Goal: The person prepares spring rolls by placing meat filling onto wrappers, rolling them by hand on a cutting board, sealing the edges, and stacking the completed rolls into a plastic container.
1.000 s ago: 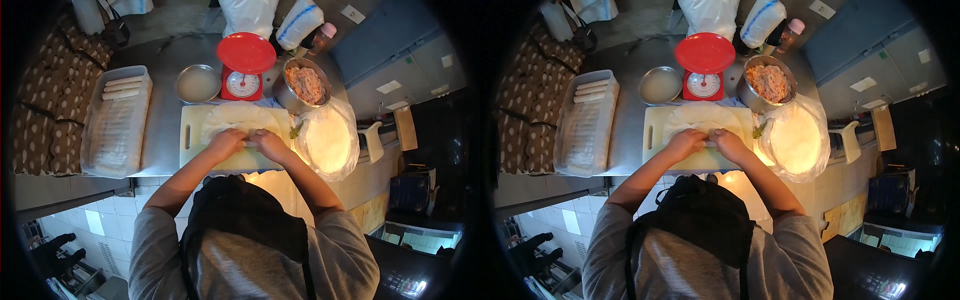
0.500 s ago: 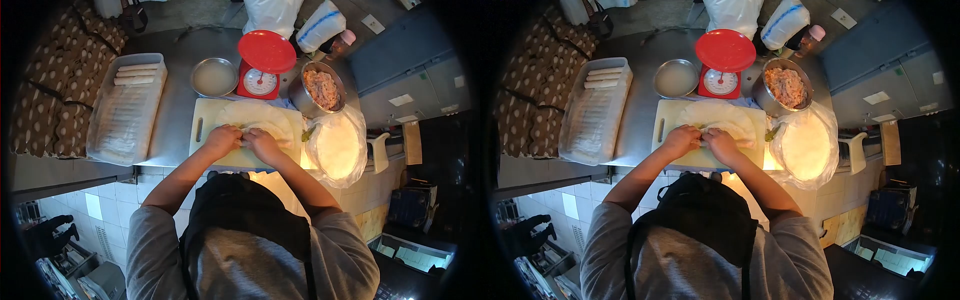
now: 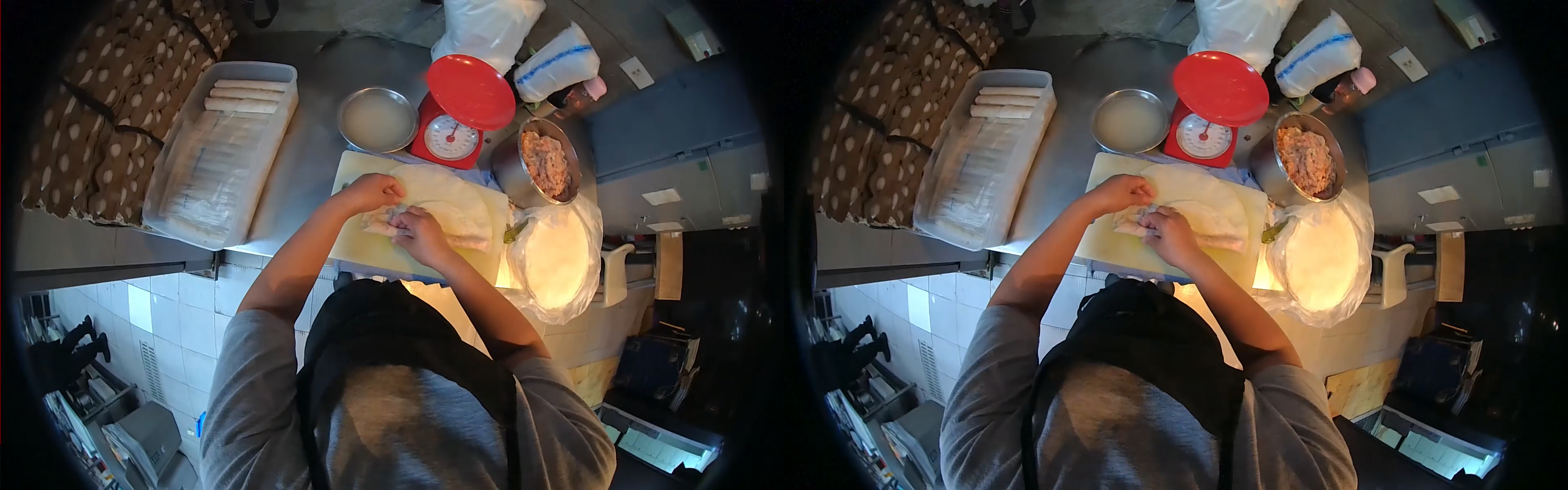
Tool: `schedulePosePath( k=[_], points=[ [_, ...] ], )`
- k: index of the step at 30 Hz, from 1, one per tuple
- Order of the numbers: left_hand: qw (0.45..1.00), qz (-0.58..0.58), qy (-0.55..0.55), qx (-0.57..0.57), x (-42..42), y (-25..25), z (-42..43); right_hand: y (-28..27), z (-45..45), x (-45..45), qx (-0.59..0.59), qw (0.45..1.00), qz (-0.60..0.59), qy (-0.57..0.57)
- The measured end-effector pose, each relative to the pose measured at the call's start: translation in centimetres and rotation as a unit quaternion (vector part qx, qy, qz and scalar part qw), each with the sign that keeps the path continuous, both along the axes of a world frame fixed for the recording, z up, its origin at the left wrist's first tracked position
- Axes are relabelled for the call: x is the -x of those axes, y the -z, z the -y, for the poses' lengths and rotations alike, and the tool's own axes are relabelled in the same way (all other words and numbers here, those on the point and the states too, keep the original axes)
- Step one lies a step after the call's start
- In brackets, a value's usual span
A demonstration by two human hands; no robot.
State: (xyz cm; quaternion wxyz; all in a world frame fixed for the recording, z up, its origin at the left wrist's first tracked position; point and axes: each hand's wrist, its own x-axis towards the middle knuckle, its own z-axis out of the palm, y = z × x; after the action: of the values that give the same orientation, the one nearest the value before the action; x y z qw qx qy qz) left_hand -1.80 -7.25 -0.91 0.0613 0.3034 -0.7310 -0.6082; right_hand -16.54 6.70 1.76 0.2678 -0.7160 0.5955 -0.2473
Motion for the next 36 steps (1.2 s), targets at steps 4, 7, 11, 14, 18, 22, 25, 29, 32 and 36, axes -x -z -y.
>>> schedulePosePath(
  k=[4, 7, 11, 14, 18, 22, 25, 29, 32, 36],
  points=[
    [1.000, -0.027, -0.008, -0.002, 0.3, 1.3, 0.5, -0.4, 0.8, -0.9, -0.025, 0.995, 0.100, 0.003],
    [0.999, 0.014, -0.005, 0.051, 0.3, 0.5, 0.4, 0.5, 0.8, -2.4, -0.017, 0.995, 0.091, 0.027],
    [0.998, 0.042, 0.008, 0.040, 0.4, -0.7, 0.1, 0.8, 0.5, -2.8, 0.038, 0.998, 0.036, 0.016],
    [0.991, 0.078, 0.014, 0.108, 0.9, -1.3, 0.0, 1.0, 0.5, -2.1, 0.030, 0.998, 0.054, -0.007],
    [0.969, 0.087, -0.002, 0.233, 2.1, -5.0, -3.0, -0.4, -0.9, 3.2, 0.020, 0.999, 0.034, -0.023],
    [0.929, -0.048, 0.093, 0.354, 4.8, -2.7, -4.0, -0.9, -2.4, 7.6, -0.086, 0.996, -0.001, -0.011],
    [0.896, -0.034, 0.125, 0.426, 5.7, -0.8, -3.9, -0.7, -2.5, 7.3, -0.056, 0.998, 0.005, -0.018],
    [0.905, -0.012, 0.154, 0.396, 5.6, -1.1, -4.0, -0.6, -3.6, 8.0, -0.052, 0.998, -0.012, -0.026],
    [0.898, -0.008, 0.163, 0.409, 5.4, -2.3, -4.1, -1.6, -4.6, 11.2, -0.061, 0.998, -0.022, -0.017],
    [0.892, 0.005, 0.158, 0.423, 5.8, -2.2, -4.3, -0.9, -6.8, 13.2, -0.025, 0.999, -0.022, 0.022]
  ],
)
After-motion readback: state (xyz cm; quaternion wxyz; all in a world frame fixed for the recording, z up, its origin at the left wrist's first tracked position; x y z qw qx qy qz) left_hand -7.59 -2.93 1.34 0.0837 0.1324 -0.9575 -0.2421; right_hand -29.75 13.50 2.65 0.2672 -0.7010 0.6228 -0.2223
